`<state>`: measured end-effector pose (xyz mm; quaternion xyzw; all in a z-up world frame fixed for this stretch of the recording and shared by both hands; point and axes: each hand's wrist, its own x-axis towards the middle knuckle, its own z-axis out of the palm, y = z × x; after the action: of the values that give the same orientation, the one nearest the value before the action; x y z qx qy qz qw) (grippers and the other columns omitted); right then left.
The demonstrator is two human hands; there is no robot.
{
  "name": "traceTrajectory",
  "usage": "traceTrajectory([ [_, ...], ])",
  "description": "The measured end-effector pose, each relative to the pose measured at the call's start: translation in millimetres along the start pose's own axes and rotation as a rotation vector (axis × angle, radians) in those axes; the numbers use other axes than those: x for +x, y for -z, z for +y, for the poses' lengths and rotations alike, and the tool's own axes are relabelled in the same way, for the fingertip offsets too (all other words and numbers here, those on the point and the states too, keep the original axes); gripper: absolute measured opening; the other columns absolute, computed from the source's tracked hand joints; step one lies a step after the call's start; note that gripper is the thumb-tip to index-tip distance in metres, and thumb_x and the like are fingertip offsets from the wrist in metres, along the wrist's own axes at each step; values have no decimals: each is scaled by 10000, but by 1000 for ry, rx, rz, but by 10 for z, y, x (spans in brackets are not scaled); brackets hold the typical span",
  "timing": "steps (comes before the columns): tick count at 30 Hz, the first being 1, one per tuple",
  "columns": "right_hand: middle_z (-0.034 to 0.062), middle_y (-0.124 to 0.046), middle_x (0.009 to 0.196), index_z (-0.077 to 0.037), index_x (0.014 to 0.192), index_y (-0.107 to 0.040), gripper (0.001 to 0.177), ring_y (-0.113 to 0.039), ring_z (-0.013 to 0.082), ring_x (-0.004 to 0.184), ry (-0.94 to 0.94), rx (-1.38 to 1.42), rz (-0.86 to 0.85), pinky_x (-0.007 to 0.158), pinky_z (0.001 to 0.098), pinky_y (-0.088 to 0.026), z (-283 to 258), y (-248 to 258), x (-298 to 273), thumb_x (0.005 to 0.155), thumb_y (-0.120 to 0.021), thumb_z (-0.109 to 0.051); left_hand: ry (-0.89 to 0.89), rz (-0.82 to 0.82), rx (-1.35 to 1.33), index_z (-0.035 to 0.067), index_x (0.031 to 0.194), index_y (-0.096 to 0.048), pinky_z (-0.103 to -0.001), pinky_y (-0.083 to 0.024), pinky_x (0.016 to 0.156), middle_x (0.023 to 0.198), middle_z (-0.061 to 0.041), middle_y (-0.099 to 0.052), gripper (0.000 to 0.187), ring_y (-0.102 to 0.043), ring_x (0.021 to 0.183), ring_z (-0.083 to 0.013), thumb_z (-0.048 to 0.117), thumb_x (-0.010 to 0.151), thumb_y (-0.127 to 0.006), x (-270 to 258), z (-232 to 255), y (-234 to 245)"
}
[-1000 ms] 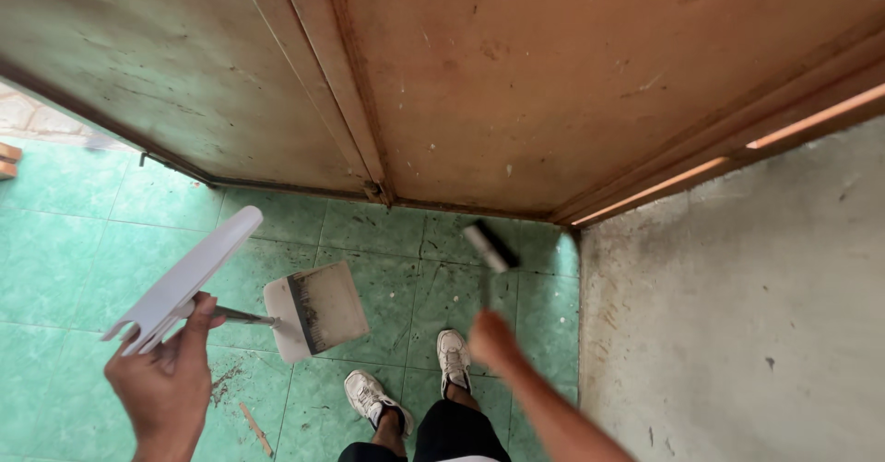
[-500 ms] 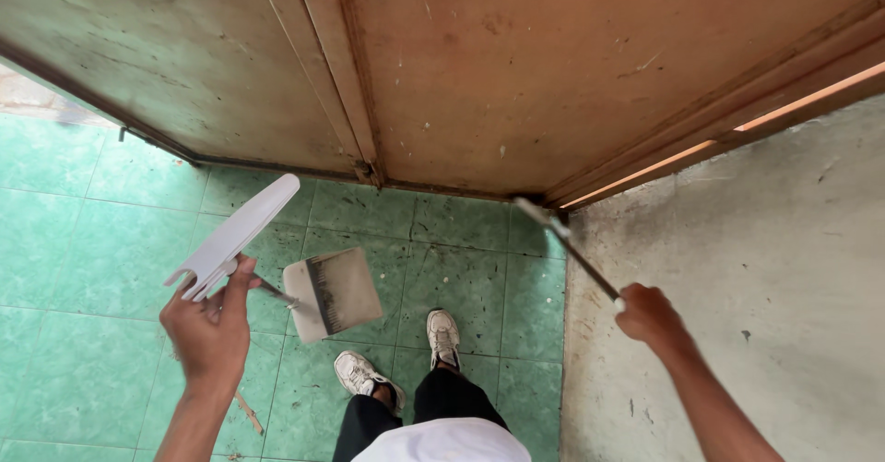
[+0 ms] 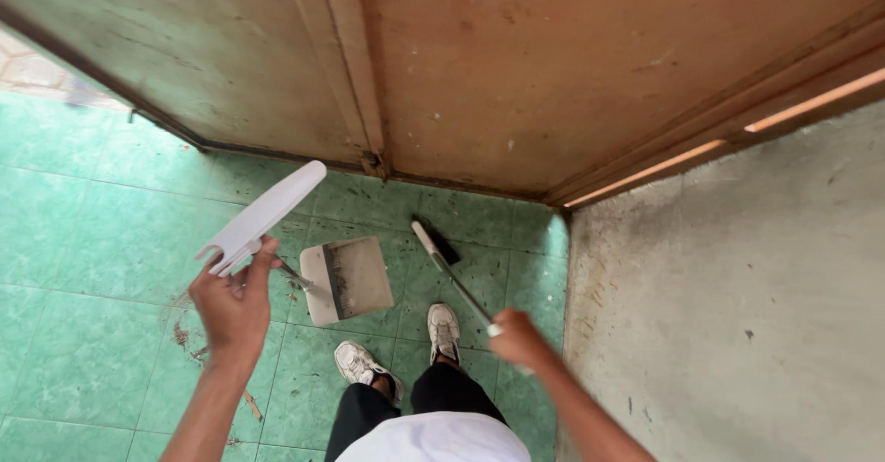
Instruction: The person sweeps dirt and debris from a tiled floor using a floor squeegee and collects the waste into a dustpan. The person moves through an indoor area containing a tire and into a garage with a motorcycle.
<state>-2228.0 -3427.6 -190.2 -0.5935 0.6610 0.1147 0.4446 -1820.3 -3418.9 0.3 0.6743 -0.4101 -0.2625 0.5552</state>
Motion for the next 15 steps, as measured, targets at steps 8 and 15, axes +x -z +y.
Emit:
traceTrajectory([
  [8, 186, -748, 804, -103, 1278, -674, 443, -674, 286, 606, -334, -33, 59, 528, 430, -535, 767, 1288, -309, 838, -712, -131, 5, 101, 34, -113, 1103, -692, -296, -589, 713, 1005, -86, -703, 202, -677, 811, -145, 68, 1013, -692, -100, 10, 570],
  [15, 297, -730, 925, 71, 913, -724, 264, -737, 389, 853, 136, -480, 28, 729, 476, -592, 338, -220, 764, 731, -634, -97, 120, 249, 1, -118, 1124, -682, -304, -564, 721, 1024, -108, -701, 195, -693, 850, -164, 35, 1004, -689, -347, -107, 1089],
])
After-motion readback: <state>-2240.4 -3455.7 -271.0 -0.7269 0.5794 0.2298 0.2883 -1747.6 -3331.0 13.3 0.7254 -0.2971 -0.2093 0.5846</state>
